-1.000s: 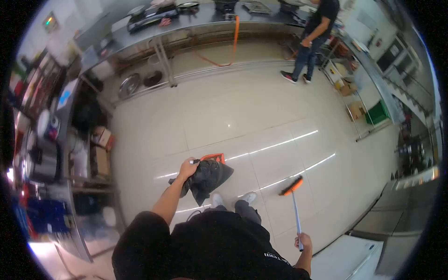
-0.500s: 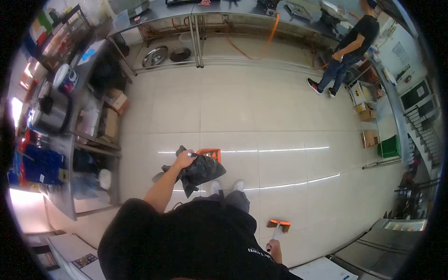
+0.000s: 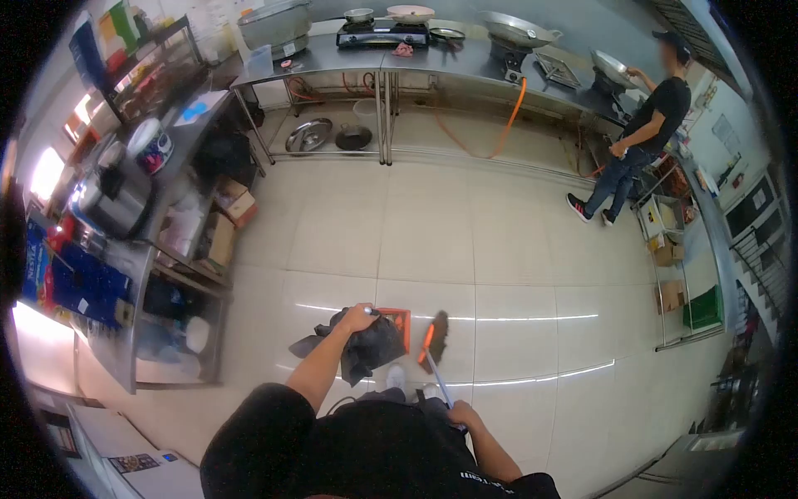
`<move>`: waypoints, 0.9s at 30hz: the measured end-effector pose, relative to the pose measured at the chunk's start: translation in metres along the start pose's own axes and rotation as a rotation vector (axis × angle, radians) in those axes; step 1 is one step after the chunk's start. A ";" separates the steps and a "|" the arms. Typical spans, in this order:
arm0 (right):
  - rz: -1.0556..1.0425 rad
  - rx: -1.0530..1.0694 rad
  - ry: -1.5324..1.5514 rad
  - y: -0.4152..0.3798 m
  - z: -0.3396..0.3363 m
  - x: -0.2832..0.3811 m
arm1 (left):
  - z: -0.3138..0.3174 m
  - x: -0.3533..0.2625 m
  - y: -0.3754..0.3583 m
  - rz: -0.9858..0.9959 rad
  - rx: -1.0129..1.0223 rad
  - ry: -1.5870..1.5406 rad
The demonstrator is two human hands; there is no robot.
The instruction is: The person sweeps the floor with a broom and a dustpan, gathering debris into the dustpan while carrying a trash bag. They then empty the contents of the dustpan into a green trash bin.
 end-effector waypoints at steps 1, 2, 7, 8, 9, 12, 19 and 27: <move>-0.010 0.033 0.052 -0.006 0.009 0.017 | -0.004 0.012 -0.018 -0.003 0.004 0.005; -0.021 0.063 0.105 -0.013 0.001 0.025 | -0.007 0.013 -0.022 -0.003 0.007 0.011; -0.104 0.097 0.375 -0.076 -0.018 0.015 | -0.001 0.024 -0.024 -0.036 -0.010 0.015; -0.093 0.094 0.393 -0.089 -0.019 0.012 | 0.000 0.028 -0.021 -0.024 -0.013 0.021; -0.082 0.095 0.409 -0.103 -0.019 0.010 | 0.002 0.033 -0.020 -0.017 -0.015 0.024; -0.056 0.071 0.467 -0.139 -0.019 -0.001 | -0.002 0.048 -0.030 -0.022 -0.082 -0.034; 0.032 -0.017 0.402 -0.160 -0.044 -0.047 | -0.025 0.131 -0.143 -0.050 -0.422 -0.449; 0.051 0.079 0.227 -0.071 -0.082 -0.041 | -0.014 0.147 -0.371 -0.267 -0.805 -0.864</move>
Point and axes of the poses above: each hand's wrist, its own y-axis towards the middle knuckle, its own z-axis out of the palm, x = y × z, the point moved 6 cm from there along y, towards the middle knuckle, and after that the axes turned 14 degrees about x, right-handed, at the moved point
